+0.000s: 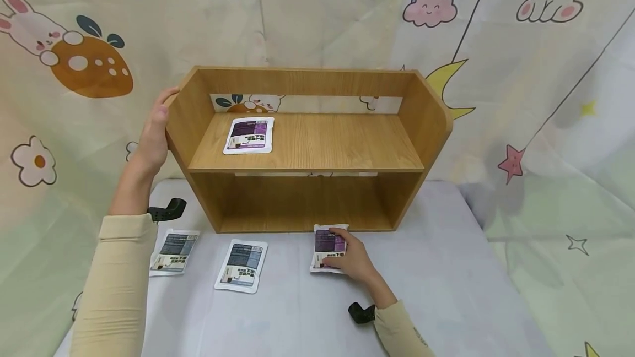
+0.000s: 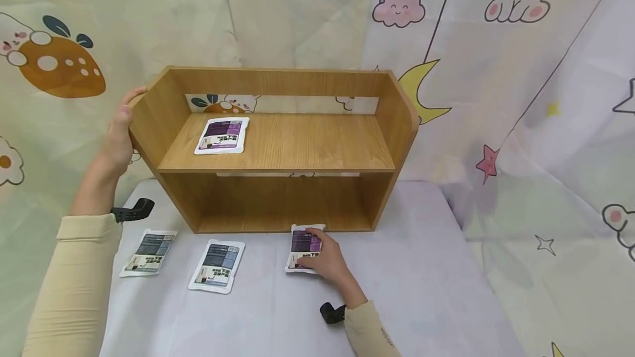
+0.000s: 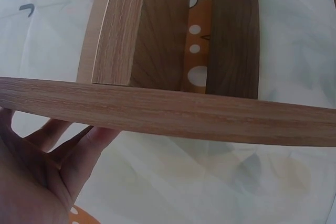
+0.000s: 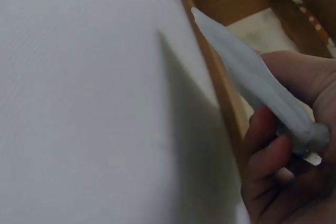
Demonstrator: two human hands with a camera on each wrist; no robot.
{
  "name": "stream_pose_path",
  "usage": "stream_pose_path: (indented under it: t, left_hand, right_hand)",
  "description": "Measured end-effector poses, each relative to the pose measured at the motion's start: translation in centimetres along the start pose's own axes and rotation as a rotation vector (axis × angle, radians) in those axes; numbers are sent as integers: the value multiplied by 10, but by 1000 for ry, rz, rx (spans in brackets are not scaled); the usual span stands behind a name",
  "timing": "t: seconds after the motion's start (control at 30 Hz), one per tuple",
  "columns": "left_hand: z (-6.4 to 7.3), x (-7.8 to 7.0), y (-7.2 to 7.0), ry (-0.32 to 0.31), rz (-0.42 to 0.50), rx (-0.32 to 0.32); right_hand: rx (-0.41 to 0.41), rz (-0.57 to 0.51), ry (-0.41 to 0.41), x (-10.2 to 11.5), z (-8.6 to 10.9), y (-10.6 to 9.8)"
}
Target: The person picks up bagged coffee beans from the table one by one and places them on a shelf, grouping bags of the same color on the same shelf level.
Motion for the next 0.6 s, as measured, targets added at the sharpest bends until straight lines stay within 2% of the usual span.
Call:
stream_pose_path:
  t: [0.1, 0.27, 0.43, 0.6]
  left_hand:
    - [0, 0, 1, -3, -9, -1]
    - [0, 0, 1, -11, -32, 0]
    - [-1, 0, 1, 1, -32, 14]
    - [-3, 1, -1, 7, -1, 14]
  right_hand:
    - [7, -10, 9, 14, 1, -5]
    - [42, -40, 11, 49, 6, -21]
    - [71, -82, -60, 86, 8, -42]
    - [71, -57, -152, 124, 2, -68]
Point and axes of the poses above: each hand's wrist, its own z-axis away from the middle knuckle, its own y-axis out of the palm, x = y × z, the point moved 1 cm from there along -z, towards the middle knuckle, and after that the axes turned 9 degrees about -x, right-handed, at the moved point
